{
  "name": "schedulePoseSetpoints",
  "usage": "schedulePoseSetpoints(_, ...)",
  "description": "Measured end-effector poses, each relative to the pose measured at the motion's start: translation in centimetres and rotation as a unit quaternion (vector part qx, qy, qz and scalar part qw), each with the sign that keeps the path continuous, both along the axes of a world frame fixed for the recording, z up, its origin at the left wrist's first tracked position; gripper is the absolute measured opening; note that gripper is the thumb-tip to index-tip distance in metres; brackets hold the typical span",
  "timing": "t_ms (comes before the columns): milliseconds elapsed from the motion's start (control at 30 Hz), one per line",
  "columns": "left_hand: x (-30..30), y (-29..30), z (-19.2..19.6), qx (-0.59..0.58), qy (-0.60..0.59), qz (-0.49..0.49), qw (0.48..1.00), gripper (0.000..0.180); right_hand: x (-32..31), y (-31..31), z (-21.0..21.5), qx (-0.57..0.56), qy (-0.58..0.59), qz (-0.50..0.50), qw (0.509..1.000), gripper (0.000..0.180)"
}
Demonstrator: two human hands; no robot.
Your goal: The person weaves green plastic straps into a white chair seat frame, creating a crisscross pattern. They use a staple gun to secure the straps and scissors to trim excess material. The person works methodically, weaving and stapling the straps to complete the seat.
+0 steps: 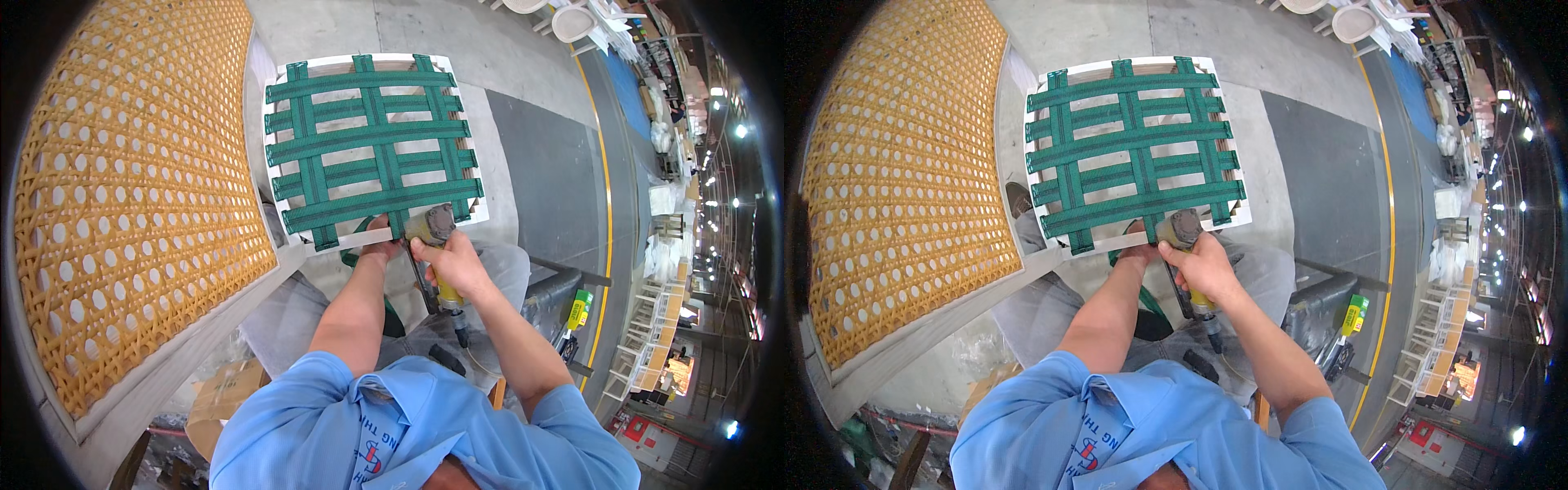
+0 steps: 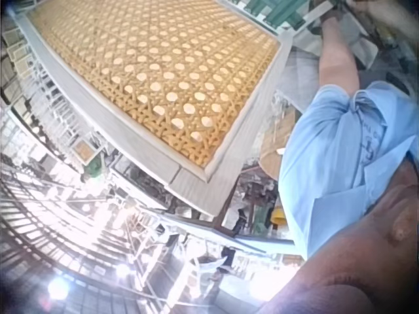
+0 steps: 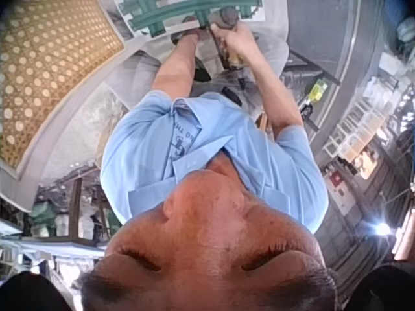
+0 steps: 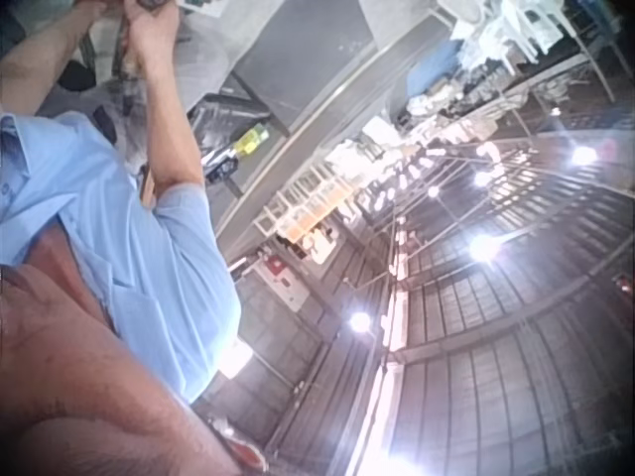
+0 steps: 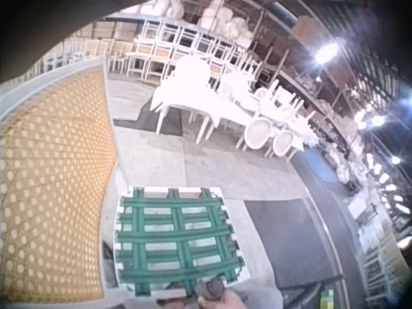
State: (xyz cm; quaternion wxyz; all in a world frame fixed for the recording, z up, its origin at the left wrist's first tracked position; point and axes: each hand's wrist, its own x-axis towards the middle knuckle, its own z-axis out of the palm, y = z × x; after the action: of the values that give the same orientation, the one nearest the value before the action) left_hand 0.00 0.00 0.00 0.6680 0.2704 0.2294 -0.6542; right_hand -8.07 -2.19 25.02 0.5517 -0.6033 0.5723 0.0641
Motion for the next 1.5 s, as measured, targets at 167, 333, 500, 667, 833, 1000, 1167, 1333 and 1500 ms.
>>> schedulePoseSetpoints(167,0.6,0.5,0.4,0.025,-0.175,0.016,0.984,0.021,0.9,0.3,0.0,-0.002,0.000,0.009,1.000,0.027)
schedulePoseSetpoints(333,0.8,0.8,0.4,-0.011,-0.053,0.020,0.998,0.021,1.4,1.1,-0.1,0.007,-0.006,0.006,1.000,0.028)
schedulePoseSetpoints(500,0.9,2.4,-0.1,-0.034,0.022,-0.062,0.997,0.031,-1.2,0.8,2.9,-0.012,-0.090,-0.064,0.994,0.029)
schedulePoseSetpoints(667,0.2,4.4,1.8,0.131,-0.001,-0.348,0.928,0.030,-4.7,-0.1,5.5,-0.036,-0.123,-0.092,0.988,0.032)
schedulePoseSetpoints(833,0.7,7.4,6.4,0.121,-0.598,-0.547,0.573,0.038,-6.9,-0.5,6.1,-0.030,-0.134,-0.107,0.985,0.034)
schedulePoseSetpoints(1000,2.0,9.9,13.5,-0.061,-0.516,-0.461,0.719,0.039,-7.1,-0.5,5.2,-0.015,-0.159,-0.096,0.983,0.032)
schedulePoseSetpoints(1167,7.1,8.3,17.6,-0.098,-0.419,-0.272,0.861,0.027,-5.1,-0.4,3.8,0.019,-0.146,-0.072,0.986,0.033)
schedulePoseSetpoints(1333,10.5,3.6,17.3,-0.022,-0.437,-0.278,0.855,0.029,-2.4,-1.0,1.9,0.037,-0.115,-0.042,0.992,0.034)
schedulePoseSetpoints(1500,11.0,2.2,15.6,-0.006,-0.419,-0.290,0.860,0.027,-1.1,-1.4,0.6,0.028,-0.076,-0.030,0.996,0.034)
